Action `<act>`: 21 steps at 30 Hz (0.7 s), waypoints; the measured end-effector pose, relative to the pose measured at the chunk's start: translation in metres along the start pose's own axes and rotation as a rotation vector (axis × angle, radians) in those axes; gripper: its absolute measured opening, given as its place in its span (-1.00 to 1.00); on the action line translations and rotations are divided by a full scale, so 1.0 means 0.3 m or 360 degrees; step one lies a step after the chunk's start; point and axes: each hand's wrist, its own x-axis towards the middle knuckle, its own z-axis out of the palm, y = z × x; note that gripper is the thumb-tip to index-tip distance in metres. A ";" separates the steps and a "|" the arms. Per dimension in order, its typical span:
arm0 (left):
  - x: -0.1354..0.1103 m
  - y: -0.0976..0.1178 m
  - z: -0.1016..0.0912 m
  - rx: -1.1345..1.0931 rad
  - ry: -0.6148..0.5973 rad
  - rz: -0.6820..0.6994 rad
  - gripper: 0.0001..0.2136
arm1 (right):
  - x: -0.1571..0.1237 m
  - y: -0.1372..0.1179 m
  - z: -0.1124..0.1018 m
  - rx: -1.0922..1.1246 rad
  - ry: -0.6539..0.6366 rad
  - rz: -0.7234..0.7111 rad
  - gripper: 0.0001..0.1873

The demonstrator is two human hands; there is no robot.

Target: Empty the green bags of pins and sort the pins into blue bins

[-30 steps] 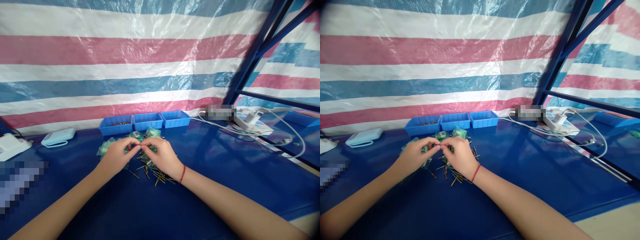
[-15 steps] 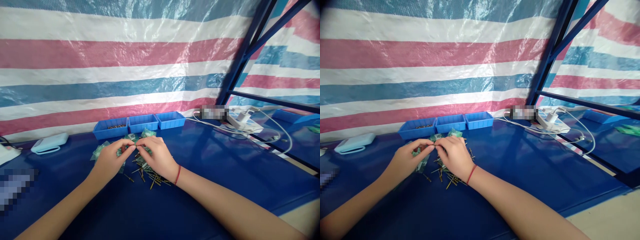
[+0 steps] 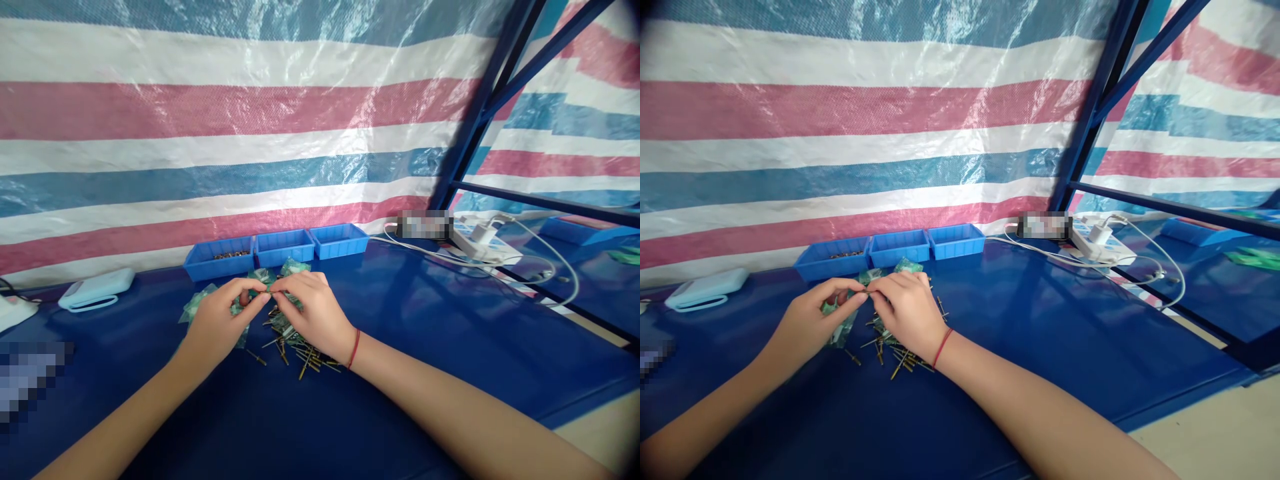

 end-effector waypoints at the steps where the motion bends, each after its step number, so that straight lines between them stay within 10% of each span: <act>1: -0.001 -0.002 0.002 -0.0012 -0.0003 0.0000 -0.80 | 0.000 0.000 0.000 0.0003 0.0004 0.0005 -0.84; 17: -0.001 -0.009 0.006 0.0056 -0.0097 0.0162 -0.79 | 0.011 0.002 0.014 0.0342 0.0015 0.0138 -0.87; 21: 0.098 -0.079 -0.032 0.0199 0.0151 0.0101 -0.78 | 0.019 0.020 0.021 0.0405 0.0175 0.0301 -0.84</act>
